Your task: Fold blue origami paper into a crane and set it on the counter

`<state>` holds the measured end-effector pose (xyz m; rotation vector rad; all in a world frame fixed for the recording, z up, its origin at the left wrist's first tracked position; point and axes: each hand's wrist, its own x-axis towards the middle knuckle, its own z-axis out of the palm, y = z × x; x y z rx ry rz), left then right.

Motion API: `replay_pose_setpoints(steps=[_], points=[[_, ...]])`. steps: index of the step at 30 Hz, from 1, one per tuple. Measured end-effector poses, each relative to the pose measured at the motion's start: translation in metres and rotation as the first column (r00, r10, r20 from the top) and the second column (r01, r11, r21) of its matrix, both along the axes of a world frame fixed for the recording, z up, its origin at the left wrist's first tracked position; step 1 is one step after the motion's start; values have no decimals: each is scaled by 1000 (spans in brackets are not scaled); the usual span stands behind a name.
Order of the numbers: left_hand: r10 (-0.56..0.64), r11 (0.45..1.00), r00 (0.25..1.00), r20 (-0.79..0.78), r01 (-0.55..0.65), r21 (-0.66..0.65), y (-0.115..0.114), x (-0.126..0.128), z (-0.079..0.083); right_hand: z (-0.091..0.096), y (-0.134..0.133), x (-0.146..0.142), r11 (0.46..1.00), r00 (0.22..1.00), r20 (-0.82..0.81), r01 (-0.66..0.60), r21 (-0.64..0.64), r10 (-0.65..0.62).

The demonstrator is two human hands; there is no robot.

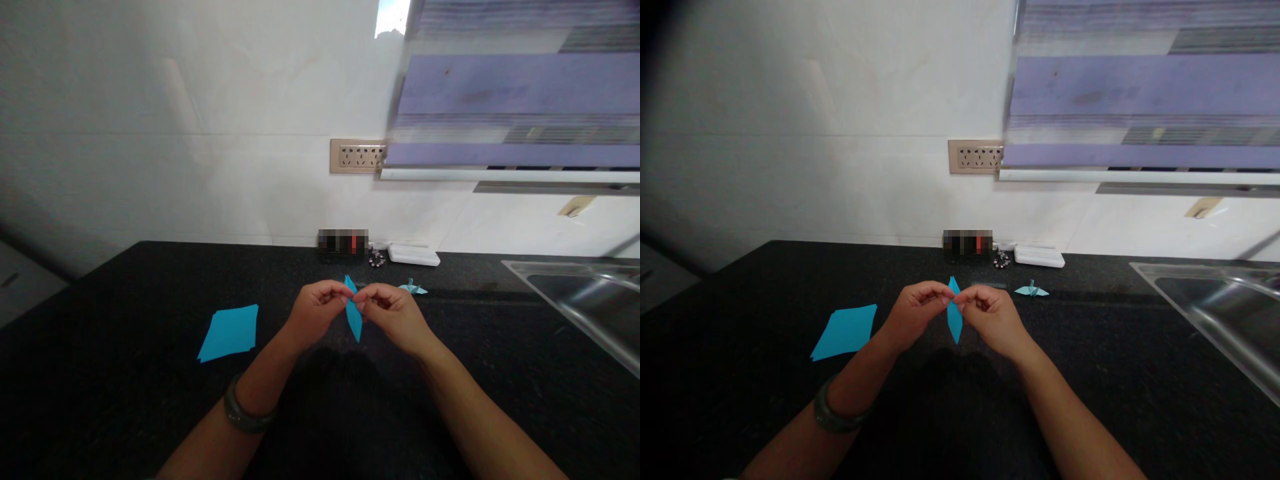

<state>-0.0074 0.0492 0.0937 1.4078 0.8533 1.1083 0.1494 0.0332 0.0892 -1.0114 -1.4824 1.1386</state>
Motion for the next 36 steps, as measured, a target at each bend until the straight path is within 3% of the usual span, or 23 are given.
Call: replay_pose_setpoints(steps=[5,8,13,17,20,28,32,36], points=[[-56,979,984,168,87,-184,1,-4,-2,2,-4,6,984,991,101,-104,142,90],[-105,962,955,279,169,-215,1,-5,-3,2,-3,9,984,991,105,-100,148,85],[-168,984,966,196,175,-20,0,-5,-2,4,0,13,959,989,148,-31,282,-12],[-64,973,997,52,50,224,-1,-5,-3,8,0,13,925,977,206,-34,380,-49],[22,951,1000,-10,-18,309,-2,-6,-3,11,-2,14,909,969,239,-41,415,-65],[110,907,990,-87,-65,416,-4,-7,4,13,-3,17,899,954,292,-63,433,-74],[119,926,990,-75,-83,368,-5,-5,3,14,-4,14,919,959,280,-73,387,-41],[140,959,988,-59,-120,258,-6,-1,2,12,-6,9,962,963,258,7,274,-81]])
